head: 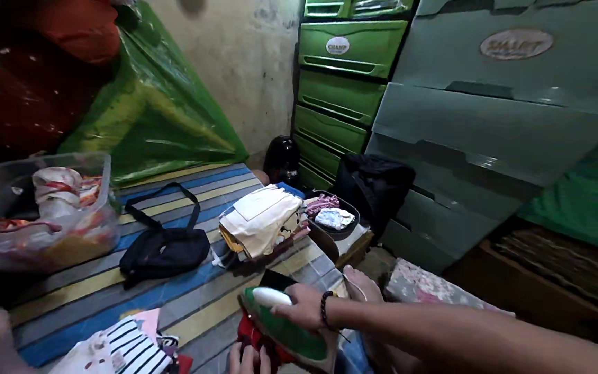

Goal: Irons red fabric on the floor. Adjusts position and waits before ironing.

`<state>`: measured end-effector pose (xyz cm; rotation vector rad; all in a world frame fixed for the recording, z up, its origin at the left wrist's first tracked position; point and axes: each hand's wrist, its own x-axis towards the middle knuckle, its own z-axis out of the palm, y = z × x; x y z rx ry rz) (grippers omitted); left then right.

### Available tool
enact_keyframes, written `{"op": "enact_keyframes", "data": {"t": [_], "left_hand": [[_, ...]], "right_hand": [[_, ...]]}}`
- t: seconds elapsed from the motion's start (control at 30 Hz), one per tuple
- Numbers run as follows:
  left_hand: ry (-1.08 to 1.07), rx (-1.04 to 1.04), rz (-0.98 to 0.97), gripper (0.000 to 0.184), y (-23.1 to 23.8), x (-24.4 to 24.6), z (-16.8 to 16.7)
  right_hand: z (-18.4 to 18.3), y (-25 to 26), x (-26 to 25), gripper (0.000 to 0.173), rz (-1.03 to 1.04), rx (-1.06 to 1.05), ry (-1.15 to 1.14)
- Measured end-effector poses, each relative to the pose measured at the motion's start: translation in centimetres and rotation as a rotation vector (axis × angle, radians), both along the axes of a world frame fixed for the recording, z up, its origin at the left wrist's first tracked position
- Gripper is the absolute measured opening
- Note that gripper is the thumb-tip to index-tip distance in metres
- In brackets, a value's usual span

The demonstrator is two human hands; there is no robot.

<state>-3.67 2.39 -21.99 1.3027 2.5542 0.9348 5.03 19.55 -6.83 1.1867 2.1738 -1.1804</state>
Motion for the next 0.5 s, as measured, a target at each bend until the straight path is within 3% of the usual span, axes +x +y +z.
{"op": "enact_keyframes", "data": {"t": [0.17,0.37,0.5], "left_hand": [[0.037,0.051,0.018,0.030,-0.6,0.3,0.0],[-0.105,-0.005,0.053,0.029,0.0,-0.3,1.0],[-0.071,0.057,0.046,0.036,-0.2,-0.8,0.3]], "right_hand": [[-2.1,0.7,0.2,0.059,0.082,0.137,-0.016],[-3.0,4.2,0.6,0.059,-0.113,0.239,-0.058],[-1.1,2.2,0.2,0.057,-0.165,0.170,-0.012]]}}
